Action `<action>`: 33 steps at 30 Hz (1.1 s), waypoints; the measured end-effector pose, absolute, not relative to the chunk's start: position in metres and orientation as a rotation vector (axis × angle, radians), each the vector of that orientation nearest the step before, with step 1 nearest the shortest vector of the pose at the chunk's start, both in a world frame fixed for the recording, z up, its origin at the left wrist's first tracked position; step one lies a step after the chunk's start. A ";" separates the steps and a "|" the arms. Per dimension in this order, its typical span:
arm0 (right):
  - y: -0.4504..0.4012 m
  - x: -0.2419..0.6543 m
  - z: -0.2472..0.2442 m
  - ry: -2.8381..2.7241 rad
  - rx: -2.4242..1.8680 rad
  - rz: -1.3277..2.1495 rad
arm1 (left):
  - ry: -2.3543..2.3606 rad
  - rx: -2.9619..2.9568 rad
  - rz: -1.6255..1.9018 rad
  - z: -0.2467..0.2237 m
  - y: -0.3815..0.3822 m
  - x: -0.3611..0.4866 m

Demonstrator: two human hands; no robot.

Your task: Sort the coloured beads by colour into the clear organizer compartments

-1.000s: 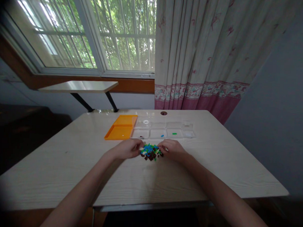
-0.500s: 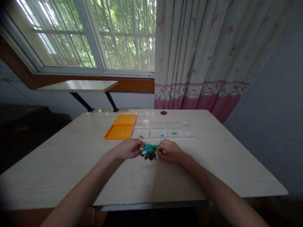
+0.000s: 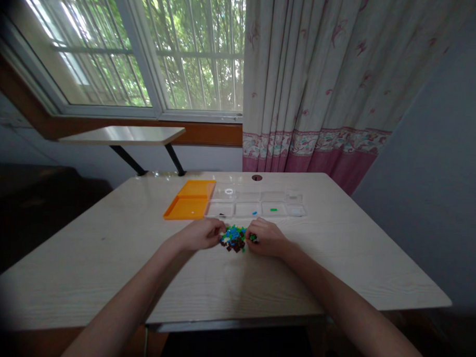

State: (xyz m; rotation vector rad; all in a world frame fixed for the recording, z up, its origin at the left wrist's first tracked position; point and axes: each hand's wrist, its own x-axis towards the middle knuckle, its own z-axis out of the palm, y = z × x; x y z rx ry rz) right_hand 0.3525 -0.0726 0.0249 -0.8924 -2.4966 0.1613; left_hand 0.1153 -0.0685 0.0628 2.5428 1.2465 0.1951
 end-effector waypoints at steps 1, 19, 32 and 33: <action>-0.072 0.352 0.025 -2.505 -0.884 0.171 | 1.239 2.543 0.195 0.063 -0.068 0.115; -0.068 0.352 0.021 -2.382 -0.777 0.226 | 1.048 2.732 0.537 0.053 -0.076 0.135; -0.076 0.343 0.027 -2.326 -0.732 0.062 | 1.065 2.720 0.625 0.047 -0.083 0.145; -0.076 0.343 0.027 -2.319 -0.739 0.053 | 1.080 2.717 0.631 0.047 -0.083 0.145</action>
